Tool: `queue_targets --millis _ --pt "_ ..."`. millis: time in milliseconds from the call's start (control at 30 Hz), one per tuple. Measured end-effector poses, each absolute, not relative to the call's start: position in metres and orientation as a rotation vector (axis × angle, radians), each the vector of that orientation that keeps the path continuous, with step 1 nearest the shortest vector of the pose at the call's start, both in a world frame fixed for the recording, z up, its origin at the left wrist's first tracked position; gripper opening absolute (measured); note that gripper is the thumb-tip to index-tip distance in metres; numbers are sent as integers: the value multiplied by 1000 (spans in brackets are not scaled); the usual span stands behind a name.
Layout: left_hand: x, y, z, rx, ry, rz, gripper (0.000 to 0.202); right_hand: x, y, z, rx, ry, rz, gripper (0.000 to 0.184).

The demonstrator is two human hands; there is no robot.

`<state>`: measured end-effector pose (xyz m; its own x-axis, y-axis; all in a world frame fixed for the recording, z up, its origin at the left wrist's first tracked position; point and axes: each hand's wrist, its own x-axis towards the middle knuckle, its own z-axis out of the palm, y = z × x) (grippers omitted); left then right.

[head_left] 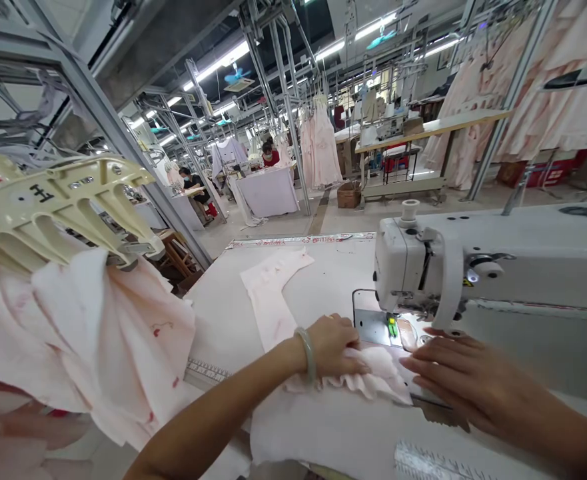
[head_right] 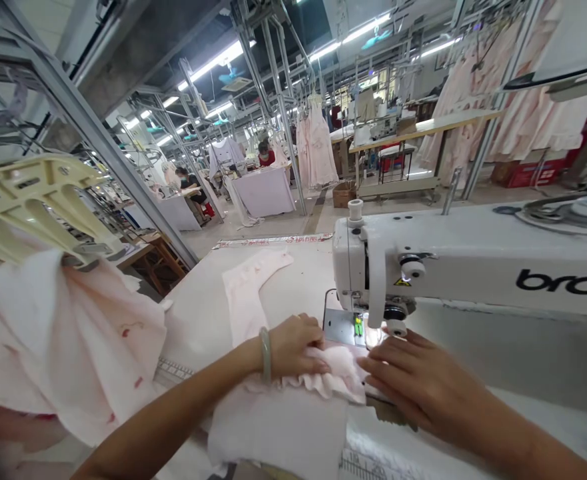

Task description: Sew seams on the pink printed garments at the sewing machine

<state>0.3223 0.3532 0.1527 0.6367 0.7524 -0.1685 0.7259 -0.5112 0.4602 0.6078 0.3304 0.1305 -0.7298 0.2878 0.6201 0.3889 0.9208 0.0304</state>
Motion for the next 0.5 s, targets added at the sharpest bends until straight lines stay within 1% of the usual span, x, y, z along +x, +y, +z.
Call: queue_targets --millis 67,100,133,200,267,300,400,500 --pt "335 347 154 2197 1235 107 34 600 323 138 -323 -2432 -225 24" --pt "339 348 156 2100 1278 117 33 597 320 140 -297 -2447 -215 23" --pt "343 349 158 2012 1308 123 34 595 318 141 -310 -2473 -192 25" --pt "348 353 160 1897 1312 148 42 594 316 139 -382 -2547 -95 28" --pt "350 356 158 1840 1275 220 47 596 315 137 -479 -2621 57 25" --pt "352 356 155 1827 1274 273 46 597 315 136 -517 -2647 143 22" --pt "357 351 145 1923 1370 376 35 602 314 139 -582 -2699 350 19" --pt "362 346 137 2181 1465 341 29 604 313 143 -588 -2720 422 20"
